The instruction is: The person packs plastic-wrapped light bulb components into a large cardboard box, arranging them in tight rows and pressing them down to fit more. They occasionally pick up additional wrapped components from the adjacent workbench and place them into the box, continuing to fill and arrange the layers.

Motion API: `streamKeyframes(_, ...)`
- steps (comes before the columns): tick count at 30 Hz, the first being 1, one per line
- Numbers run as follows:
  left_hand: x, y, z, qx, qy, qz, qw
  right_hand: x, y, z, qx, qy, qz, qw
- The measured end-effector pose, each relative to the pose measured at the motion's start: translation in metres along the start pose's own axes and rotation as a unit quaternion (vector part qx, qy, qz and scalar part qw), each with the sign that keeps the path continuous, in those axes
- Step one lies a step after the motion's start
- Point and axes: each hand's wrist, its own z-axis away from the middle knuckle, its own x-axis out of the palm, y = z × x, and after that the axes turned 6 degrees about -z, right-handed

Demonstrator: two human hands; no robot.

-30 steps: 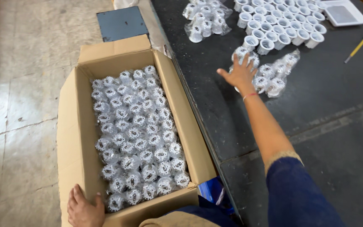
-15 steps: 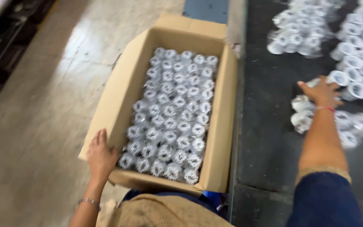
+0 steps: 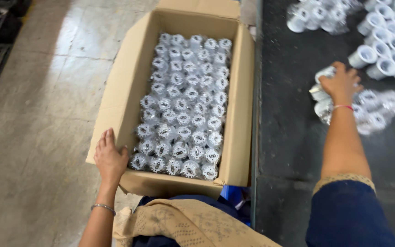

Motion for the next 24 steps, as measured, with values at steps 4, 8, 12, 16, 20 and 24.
streamKeyframes(4,0.006,-0.007,0.001,0.013,-0.006,0.006,1.000,0.001,0.007,0.042,-0.045,-0.014,-0.003,0.999)
streamKeyframes(8,0.009,-0.006,0.001,0.001,-0.010,0.023,1.000,-0.010,0.015,0.093,-0.126,-0.027,0.004,0.992)
streamKeyframes(12,0.008,-0.007,0.000,-0.006,-0.012,0.018,1.000,-0.025,0.021,0.160,-0.218,-0.033,0.002,0.975)
streamKeyframes(16,0.010,-0.012,0.001,0.012,0.005,0.025,1.000,-0.047,0.021,0.218,-0.268,-0.044,-0.011,0.962)
streamKeyframes(20,0.016,-0.016,0.002,0.006,-0.009,0.018,1.000,-0.071,0.012,0.238,-0.277,-0.094,-0.027,0.956)
streamKeyframes(24,0.019,-0.021,0.002,0.031,-0.009,0.016,0.999,-0.104,0.012,0.246,-0.252,-0.027,-0.166,0.953)
